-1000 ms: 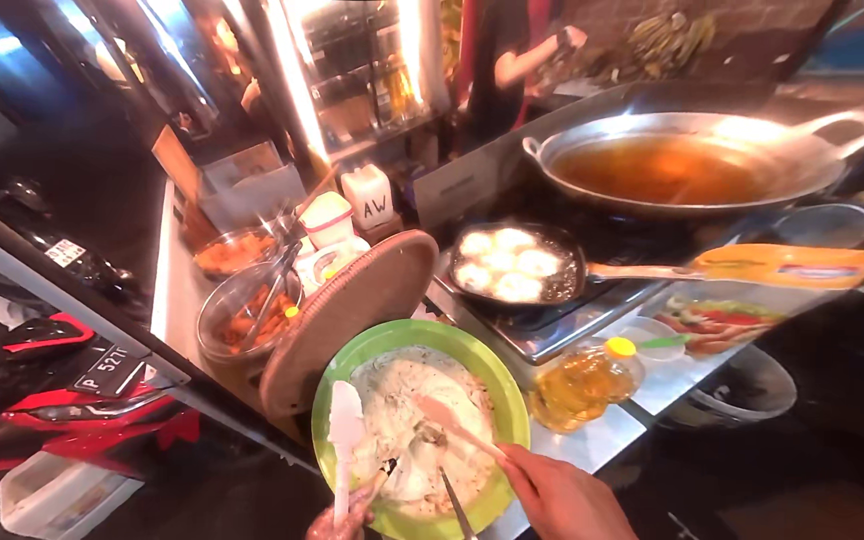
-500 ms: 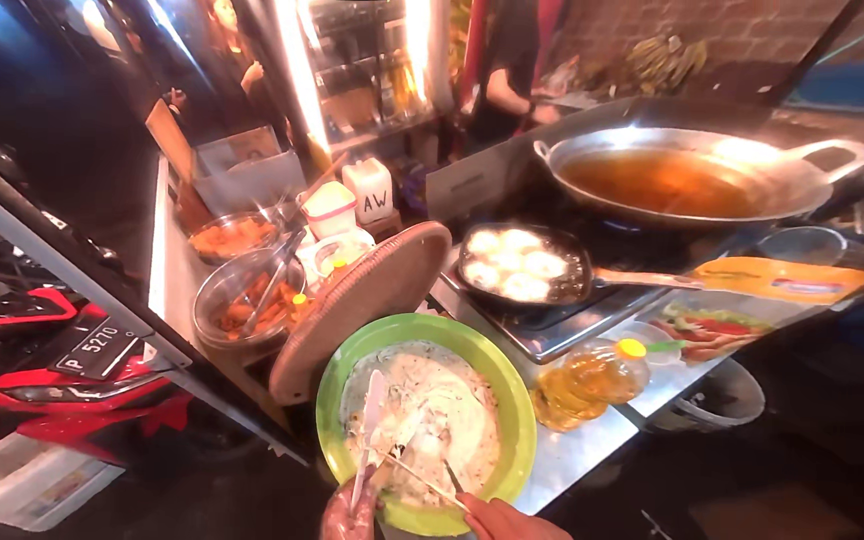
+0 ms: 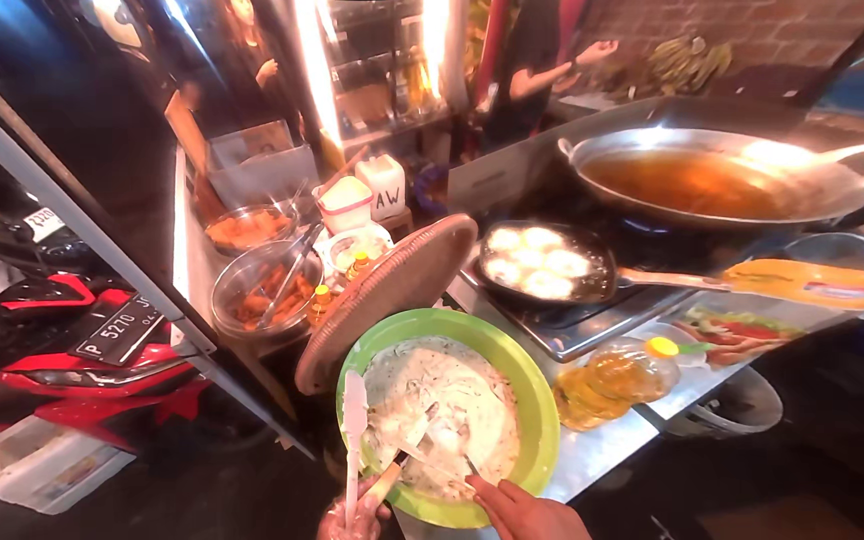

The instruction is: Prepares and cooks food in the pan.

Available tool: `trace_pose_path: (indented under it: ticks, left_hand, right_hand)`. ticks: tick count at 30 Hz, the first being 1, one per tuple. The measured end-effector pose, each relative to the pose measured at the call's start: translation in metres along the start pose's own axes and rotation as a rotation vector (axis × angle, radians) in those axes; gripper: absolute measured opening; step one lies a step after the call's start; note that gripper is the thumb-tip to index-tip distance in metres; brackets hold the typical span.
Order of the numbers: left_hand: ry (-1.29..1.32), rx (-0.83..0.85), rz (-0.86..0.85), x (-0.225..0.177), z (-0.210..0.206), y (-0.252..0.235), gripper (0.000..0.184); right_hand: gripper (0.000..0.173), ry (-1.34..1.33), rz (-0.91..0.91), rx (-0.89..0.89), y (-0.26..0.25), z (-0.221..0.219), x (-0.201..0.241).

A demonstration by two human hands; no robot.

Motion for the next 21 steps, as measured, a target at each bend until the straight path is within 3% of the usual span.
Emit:
trace_pose_path:
  ticks: [8, 11, 15, 16, 19, 21]
  left_hand:
    - [-0.017, 0.077, -0.008, 0.017, 0.021, 0.006, 0.031]
    - [-0.110, 0.111, 0.012, 0.011, 0.023, 0.008, 0.032]
    - [-0.225, 0.120, -0.011, 0.004, 0.028, 0.004, 0.032]
    - [-0.261, 0.121, -0.007, 0.005, 0.029, 0.002, 0.031]
    - [-0.387, 0.130, -0.009, 0.003, 0.032, -0.002, 0.028]
    - [-0.440, 0.124, -0.053, 0.000, 0.032, -0.005, 0.025]
  right_hand:
    - [0.030, 0.163, -0.092, -0.003, -0.034, -0.026, -0.048]
    - [0.033, 0.159, -0.159, -0.032, -0.048, 0.002, -0.060]
    - [0.042, 0.012, -0.180, -0.209, -0.048, 0.035, -0.056]
    - [0.042, 0.009, -0.205, -0.164, -0.047, 0.031, -0.058]
    - [0.042, 0.092, -0.396, 0.200, -0.040, 0.013, -0.067]
    - [0.043, 0.060, -0.408, 0.125, -0.034, 0.023, -0.068]
Point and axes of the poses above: each hand's wrist, its own y-axis away from the middle knuckle, its own z-axis out of the back of the hand, x = y × z, the point moved 5 cm from there along -y, towards the middle knuckle, and after that the axes turned 5 degrees about -z, right-handed, at the moved point
